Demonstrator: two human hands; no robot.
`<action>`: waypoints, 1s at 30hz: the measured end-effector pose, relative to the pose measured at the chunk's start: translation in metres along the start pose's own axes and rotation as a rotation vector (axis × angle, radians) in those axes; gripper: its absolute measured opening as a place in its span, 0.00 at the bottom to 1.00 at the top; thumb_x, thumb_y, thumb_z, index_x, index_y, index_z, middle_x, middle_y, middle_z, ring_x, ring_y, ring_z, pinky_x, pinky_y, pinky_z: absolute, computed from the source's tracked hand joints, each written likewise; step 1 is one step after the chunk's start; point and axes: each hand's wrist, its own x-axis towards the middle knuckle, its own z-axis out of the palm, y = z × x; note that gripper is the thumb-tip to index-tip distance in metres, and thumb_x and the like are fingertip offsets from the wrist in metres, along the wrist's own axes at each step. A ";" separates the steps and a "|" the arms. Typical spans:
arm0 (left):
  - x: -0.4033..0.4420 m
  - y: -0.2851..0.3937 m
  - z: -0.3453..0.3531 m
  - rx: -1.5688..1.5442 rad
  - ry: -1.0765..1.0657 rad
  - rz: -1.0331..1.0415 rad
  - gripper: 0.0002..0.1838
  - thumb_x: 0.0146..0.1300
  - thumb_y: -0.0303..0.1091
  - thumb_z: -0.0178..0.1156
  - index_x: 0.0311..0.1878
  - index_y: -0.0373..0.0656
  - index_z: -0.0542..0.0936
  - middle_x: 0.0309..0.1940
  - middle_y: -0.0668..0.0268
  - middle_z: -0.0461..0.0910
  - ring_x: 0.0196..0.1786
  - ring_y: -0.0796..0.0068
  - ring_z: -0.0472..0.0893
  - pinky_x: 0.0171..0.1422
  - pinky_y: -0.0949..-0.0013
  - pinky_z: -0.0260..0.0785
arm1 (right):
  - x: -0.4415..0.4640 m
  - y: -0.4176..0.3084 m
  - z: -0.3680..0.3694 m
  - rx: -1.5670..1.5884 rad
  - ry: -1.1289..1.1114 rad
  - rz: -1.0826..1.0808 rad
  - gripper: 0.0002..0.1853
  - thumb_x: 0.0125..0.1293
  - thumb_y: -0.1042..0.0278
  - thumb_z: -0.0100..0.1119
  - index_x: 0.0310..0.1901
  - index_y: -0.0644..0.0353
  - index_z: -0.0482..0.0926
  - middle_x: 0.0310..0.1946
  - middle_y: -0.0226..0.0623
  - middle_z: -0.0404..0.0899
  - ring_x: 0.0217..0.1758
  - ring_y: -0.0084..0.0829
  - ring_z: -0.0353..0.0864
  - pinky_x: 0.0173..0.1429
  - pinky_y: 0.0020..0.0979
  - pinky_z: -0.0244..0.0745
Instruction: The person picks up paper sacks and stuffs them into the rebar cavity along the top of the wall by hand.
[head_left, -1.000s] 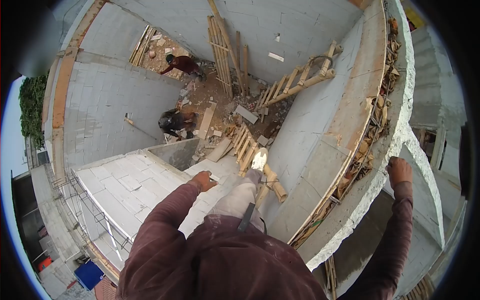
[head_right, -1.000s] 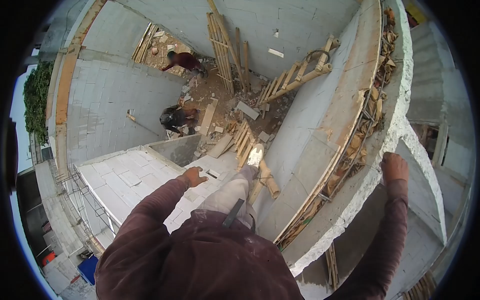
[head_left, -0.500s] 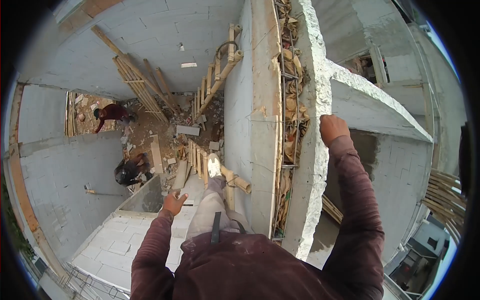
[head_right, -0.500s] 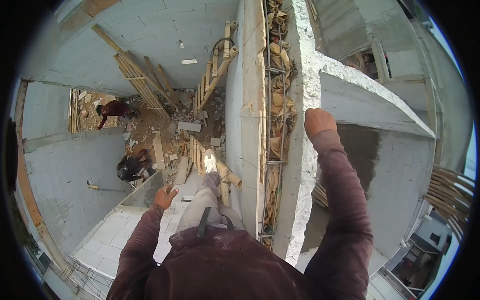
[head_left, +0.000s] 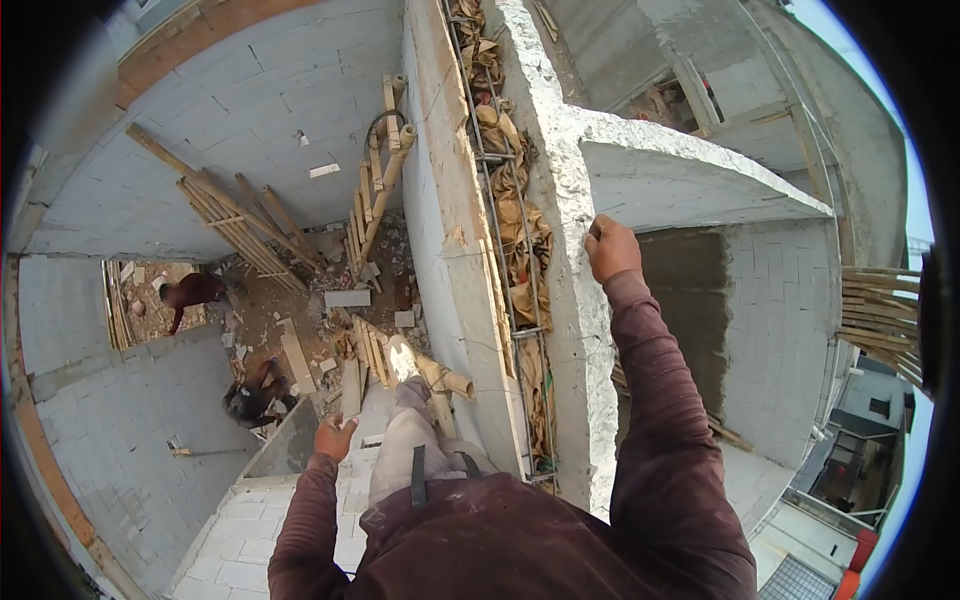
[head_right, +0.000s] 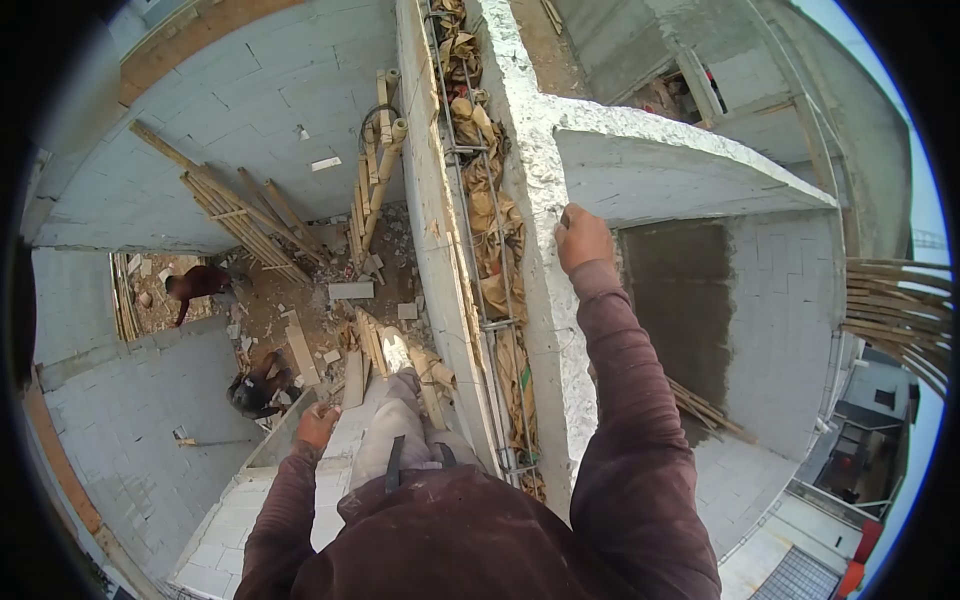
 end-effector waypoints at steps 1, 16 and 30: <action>0.014 0.010 0.012 -0.028 -0.003 0.068 0.35 0.65 0.52 0.69 0.61 0.26 0.80 0.56 0.40 0.84 0.61 0.50 0.84 0.67 0.57 0.74 | -0.008 -0.008 0.005 -0.013 0.056 -0.002 0.08 0.65 0.66 0.65 0.40 0.60 0.81 0.40 0.50 0.86 0.48 0.56 0.85 0.52 0.52 0.78; -0.024 0.318 0.187 -0.284 0.301 0.388 0.40 0.71 0.46 0.63 0.72 0.21 0.63 0.65 0.36 0.74 0.67 0.41 0.75 0.73 0.54 0.63 | -0.346 0.115 0.018 0.236 0.363 0.258 0.39 0.66 0.48 0.71 0.71 0.65 0.71 0.68 0.56 0.71 0.72 0.56 0.70 0.74 0.47 0.66; -0.045 0.335 0.177 -0.366 -0.042 0.250 0.30 0.76 0.46 0.59 0.62 0.21 0.73 0.53 0.44 0.82 0.50 0.60 0.83 0.59 0.57 0.75 | -0.504 0.164 0.080 0.375 0.089 0.622 0.48 0.63 0.25 0.62 0.71 0.60 0.72 0.67 0.52 0.75 0.70 0.50 0.73 0.76 0.47 0.65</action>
